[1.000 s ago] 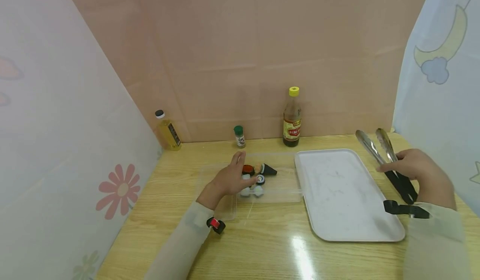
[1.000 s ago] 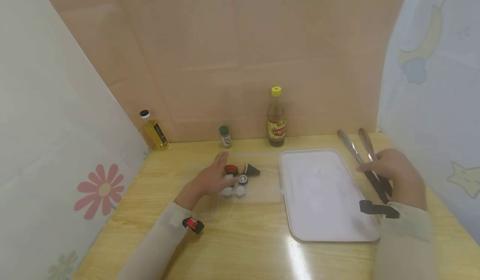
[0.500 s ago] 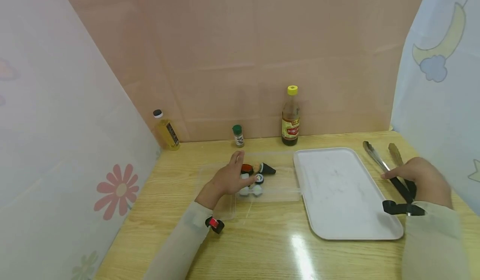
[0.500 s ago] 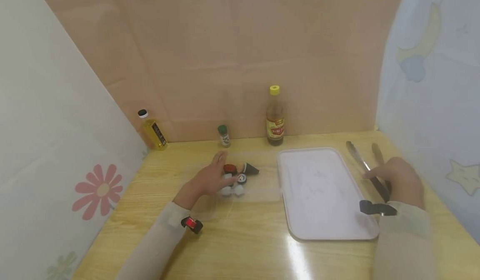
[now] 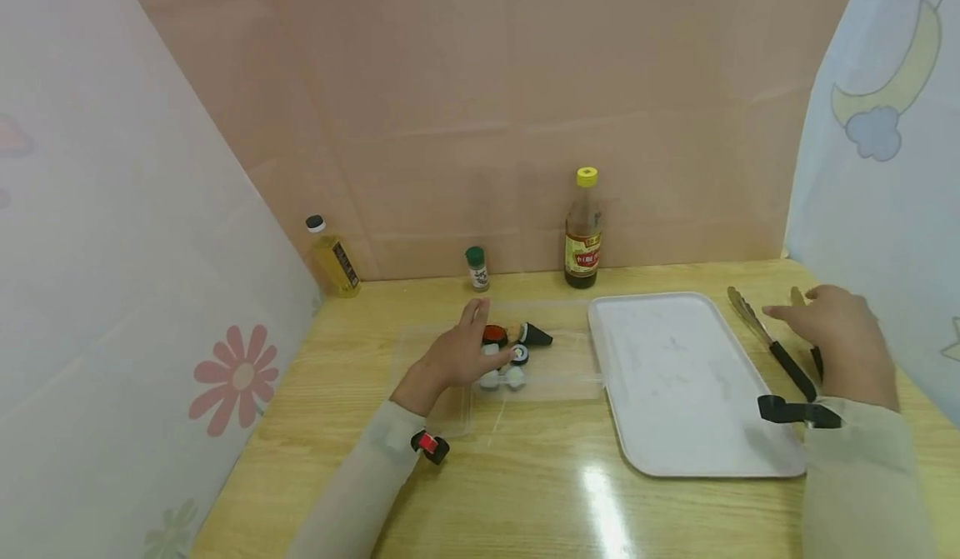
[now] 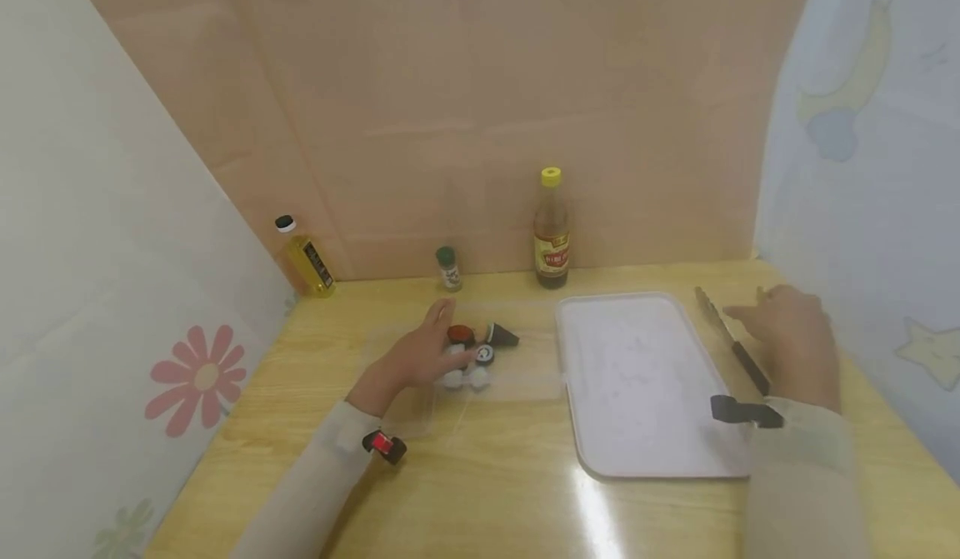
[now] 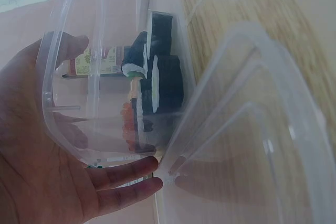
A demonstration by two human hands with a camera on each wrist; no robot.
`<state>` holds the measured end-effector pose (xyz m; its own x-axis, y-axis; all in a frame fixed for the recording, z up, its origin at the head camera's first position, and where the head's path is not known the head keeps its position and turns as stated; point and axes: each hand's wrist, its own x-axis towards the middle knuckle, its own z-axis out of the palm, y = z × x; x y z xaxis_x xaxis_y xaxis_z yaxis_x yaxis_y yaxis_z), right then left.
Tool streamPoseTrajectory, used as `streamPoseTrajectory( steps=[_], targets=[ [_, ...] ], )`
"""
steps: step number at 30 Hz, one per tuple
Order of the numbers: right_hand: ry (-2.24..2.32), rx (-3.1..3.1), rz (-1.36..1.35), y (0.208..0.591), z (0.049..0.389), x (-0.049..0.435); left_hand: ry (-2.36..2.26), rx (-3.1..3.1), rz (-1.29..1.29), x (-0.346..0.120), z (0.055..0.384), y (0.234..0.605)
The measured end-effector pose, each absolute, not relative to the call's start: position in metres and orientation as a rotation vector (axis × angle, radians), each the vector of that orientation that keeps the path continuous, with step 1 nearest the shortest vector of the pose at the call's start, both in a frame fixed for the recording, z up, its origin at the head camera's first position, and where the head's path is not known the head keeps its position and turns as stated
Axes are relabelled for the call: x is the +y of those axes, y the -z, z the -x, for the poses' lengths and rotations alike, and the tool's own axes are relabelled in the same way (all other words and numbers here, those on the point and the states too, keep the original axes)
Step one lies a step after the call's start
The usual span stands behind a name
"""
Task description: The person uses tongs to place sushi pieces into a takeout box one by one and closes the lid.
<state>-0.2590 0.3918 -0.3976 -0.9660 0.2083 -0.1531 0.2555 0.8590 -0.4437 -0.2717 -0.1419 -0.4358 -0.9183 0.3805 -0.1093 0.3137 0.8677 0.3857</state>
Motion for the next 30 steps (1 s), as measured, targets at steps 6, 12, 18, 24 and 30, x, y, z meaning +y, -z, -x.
streamPoseTrajectory(
  steps=[6, 12, 18, 24, 30],
  targets=[
    [1.012, 2.99, 0.021, 0.369, 0.266, 0.331, -0.528, 2.866, -0.528, -0.143, 0.273, 0.435],
    [1.006, 2.721, 0.387, 0.372, 0.265, 0.252, -0.552, 2.861, -0.531, -0.142, 0.273, 0.434],
    [0.967, 2.528, 0.377, 0.396, 0.264, 0.201, -0.587, 2.845, -0.499, -0.138, 0.272, 0.435],
    [0.884, 2.545, 0.358, 0.407, 0.259, 0.184, -0.839, 2.685, -0.559, -0.148, 0.286, 0.435],
    [0.795, 2.63, 0.351, 0.407, 0.253, 0.175, -1.336, 2.596, -0.24, -0.185, 0.294, 0.413]
  ],
)
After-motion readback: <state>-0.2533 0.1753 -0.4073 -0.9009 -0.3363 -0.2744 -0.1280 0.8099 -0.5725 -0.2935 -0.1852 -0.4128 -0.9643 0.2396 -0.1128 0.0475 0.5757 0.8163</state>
